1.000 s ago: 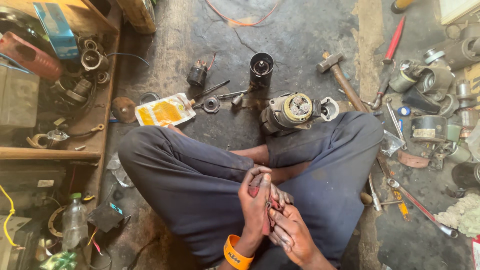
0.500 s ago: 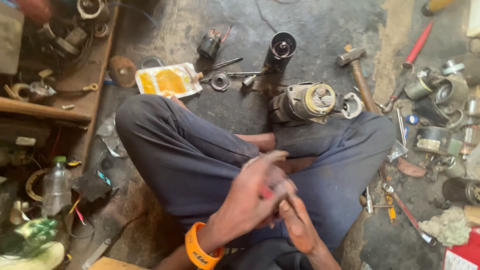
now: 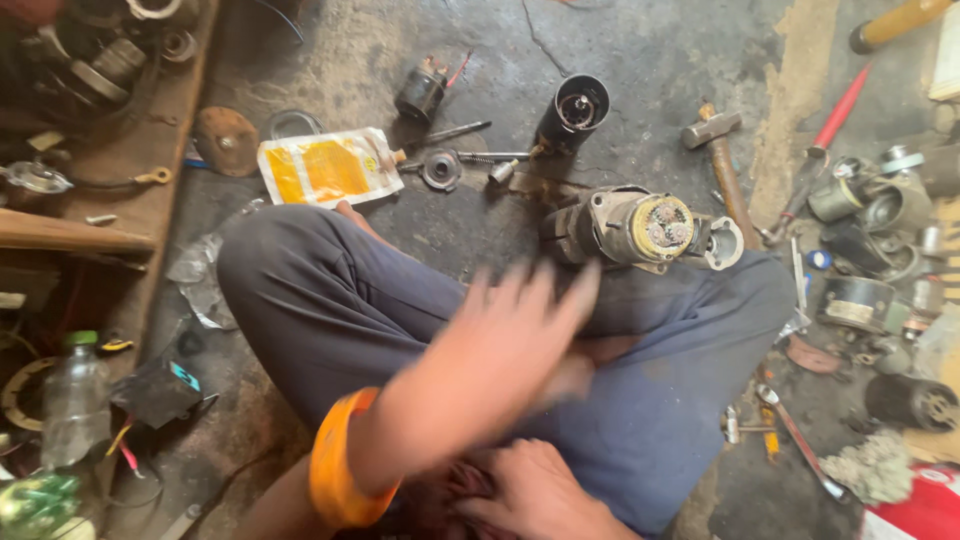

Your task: The person applies lubricant from a pouch to the internal components of a disassembled motor. They then insert a cylindrical metal housing into the motor assembly and rotate the shaft to test the fit. The person continues to handle the motor parts and apply more lubricant to a small component.

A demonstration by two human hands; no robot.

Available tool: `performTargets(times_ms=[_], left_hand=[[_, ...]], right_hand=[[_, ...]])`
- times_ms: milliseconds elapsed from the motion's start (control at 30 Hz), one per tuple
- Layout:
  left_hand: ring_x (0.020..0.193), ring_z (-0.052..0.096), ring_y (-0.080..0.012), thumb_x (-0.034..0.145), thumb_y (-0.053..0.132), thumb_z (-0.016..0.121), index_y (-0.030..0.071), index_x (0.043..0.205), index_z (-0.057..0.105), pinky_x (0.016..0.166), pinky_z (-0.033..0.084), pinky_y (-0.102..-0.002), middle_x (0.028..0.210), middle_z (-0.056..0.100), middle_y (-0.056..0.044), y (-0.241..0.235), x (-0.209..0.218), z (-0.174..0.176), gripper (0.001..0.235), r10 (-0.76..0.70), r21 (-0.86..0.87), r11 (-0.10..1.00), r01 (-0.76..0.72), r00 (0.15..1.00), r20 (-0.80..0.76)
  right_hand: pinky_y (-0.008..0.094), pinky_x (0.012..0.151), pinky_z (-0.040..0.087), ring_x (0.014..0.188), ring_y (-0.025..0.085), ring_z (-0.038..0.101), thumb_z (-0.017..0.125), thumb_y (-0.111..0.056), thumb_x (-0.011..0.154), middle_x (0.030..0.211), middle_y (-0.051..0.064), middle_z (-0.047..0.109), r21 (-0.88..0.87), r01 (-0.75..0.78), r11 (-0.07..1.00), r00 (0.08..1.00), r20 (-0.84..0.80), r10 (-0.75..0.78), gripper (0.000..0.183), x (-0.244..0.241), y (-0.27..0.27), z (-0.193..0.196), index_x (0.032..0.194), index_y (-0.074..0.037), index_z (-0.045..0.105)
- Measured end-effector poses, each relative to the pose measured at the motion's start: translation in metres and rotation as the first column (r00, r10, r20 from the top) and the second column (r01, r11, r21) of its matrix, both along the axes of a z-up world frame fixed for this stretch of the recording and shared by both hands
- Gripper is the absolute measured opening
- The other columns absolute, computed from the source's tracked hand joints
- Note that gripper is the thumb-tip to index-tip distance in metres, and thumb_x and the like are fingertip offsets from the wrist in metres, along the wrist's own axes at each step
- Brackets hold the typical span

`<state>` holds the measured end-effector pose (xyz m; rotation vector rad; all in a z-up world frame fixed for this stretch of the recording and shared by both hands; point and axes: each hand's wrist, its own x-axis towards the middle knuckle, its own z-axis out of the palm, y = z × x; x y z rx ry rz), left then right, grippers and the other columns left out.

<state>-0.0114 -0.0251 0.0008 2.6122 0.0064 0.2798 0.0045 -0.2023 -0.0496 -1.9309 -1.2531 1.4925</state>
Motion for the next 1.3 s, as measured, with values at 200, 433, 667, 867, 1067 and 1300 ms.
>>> performTargets(times_ms=[200,433,667,867,1067,1300], left_hand=[[0.122,0.060,-0.0391,0.077,0.033,0.087,0.007,0.145,0.045,0.100,0.048,-0.053,0.128,0.063,-0.019,0.043,0.137,-0.068,0.084,-0.015,-0.253,0.967,-0.028,0.986,-0.165],[0.131,0.049,-0.0433,0.061,0.031,0.096,0.005,0.150,0.034,0.107,0.042,-0.046,0.143,0.050,-0.026,0.057,0.139,-0.138,0.112,-0.161,-0.532,0.834,0.146,0.987,0.019],[0.130,0.054,-0.0385,0.078,0.024,0.084,0.007,0.152,0.041,0.108,0.045,-0.046,0.139,0.058,-0.019,0.093,0.119,-0.102,0.087,0.002,-0.402,0.913,-0.073,0.985,-0.175],[0.125,0.054,-0.0416,0.081,0.031,0.082,0.001,0.144,0.047,0.102,0.044,-0.048,0.134,0.059,-0.024,0.138,0.071,-0.072,0.078,0.291,-0.203,0.918,-0.341,0.926,-0.240],[0.122,0.057,-0.0416,0.085,0.040,0.081,-0.003,0.139,0.053,0.102,0.045,-0.048,0.129,0.063,-0.025,0.174,0.025,-0.073,0.075,0.459,-0.154,0.861,-0.484,0.872,-0.172],[0.117,0.058,-0.0425,0.083,0.041,0.080,0.000,0.133,0.054,0.097,0.046,-0.049,0.121,0.065,-0.025,0.176,0.018,-0.073,0.070,0.449,-0.256,0.824,-0.506,0.858,-0.249]], right_hand=[[0.051,0.073,0.054,0.079,0.042,0.067,0.073,-0.048,0.088,0.075,0.021,0.066,-0.124,-0.193,0.973,0.963,0.164,0.212,0.047,-0.004,0.034,0.015,0.089,-0.001,0.073],[0.045,0.078,0.056,0.090,0.035,0.070,0.072,-0.040,0.091,0.094,0.017,0.073,0.237,-0.253,0.938,0.966,0.018,0.257,0.043,0.071,0.040,0.047,0.110,-0.001,0.071],[0.036,0.072,0.056,0.080,0.024,0.073,0.063,-0.024,0.097,0.089,0.010,0.077,0.280,-0.012,0.960,0.994,-0.099,0.042,0.023,0.115,0.098,-0.013,0.099,-0.003,0.073],[0.027,0.058,0.053,0.064,0.009,0.065,0.064,-0.028,0.100,0.074,0.004,0.072,-0.044,0.189,0.981,0.947,-0.256,-0.194,0.030,0.116,0.107,-0.040,0.091,0.000,0.072],[0.027,0.054,0.048,0.060,0.010,0.061,0.068,-0.027,0.097,0.068,0.003,0.068,-0.151,0.273,0.950,0.883,-0.354,-0.309,0.029,0.112,0.105,-0.056,0.087,0.001,0.071],[0.024,0.056,0.047,0.065,0.008,0.058,0.067,-0.019,0.098,0.074,0.001,0.066,-0.066,0.442,0.895,0.828,-0.355,-0.435,0.018,0.109,0.121,-0.068,0.101,-0.003,0.073]])
